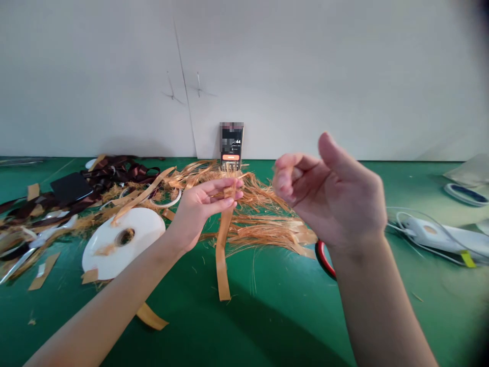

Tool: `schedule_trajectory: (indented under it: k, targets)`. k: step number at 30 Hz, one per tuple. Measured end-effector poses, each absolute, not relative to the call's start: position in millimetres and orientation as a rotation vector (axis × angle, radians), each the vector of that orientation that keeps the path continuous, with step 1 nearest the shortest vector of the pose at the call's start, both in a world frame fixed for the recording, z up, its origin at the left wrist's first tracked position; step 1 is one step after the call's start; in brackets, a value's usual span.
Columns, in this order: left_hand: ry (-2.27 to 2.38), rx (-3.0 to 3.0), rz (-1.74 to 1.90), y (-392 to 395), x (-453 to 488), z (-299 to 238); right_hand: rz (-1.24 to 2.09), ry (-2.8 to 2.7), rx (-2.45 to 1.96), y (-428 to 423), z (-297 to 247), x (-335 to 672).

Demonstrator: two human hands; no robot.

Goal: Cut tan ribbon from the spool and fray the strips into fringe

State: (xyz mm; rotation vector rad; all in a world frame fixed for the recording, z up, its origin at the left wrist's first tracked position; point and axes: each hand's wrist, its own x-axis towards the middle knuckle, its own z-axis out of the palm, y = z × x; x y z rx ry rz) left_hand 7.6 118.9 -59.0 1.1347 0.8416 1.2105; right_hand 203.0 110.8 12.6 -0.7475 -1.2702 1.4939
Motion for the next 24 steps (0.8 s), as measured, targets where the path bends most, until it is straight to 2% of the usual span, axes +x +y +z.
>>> schedule_trajectory:
  k: [2, 5, 8, 10, 12, 14, 16, 18, 20, 22, 24]
  targets:
    - [0.859, 1.195, 1.18, 118, 10, -57, 1.688, -1.455, -0.859, 108, 11, 202]
    - [0.904, 1.275, 1.122, 115, 12, -54, 1.879, -1.673, -1.297, 110, -1, 203]
    - [0.93, 1.334, 1.066, 113, 13, -52, 1.479, -1.581, -1.643, 120, -20, 205]
    - [0.934, 1.354, 1.045, 113, 13, -52, 1.219, -1.469, -1.574, 126, -28, 203]
    - [0.935, 1.346, 1.045, 114, 12, -54, 1.162, -1.392, -1.322, 128, -26, 200]
    - [0.935, 1.326, 1.051, 116, 10, -56, 1.281, -1.359, -0.995, 124, -16, 198]
    - [0.924, 1.307, 1.072, 118, 9, -57, 1.536, -1.418, -0.779, 118, -3, 198]
    - [0.901, 1.3, 1.09, 119, 8, -57, 1.877, -1.597, -0.799, 113, 6, 201]
    - [0.886, 1.296, 1.1, 119, 7, -56, 2.017, -1.771, -1.061, 112, 6, 203]
    - [0.883, 1.294, 1.092, 119, 8, -55, 1.823, -1.777, -1.397, 114, -2, 202]
    - [0.892, 1.281, 1.087, 118, 9, -54, 1.538, -1.656, -1.542, 120, -12, 198]
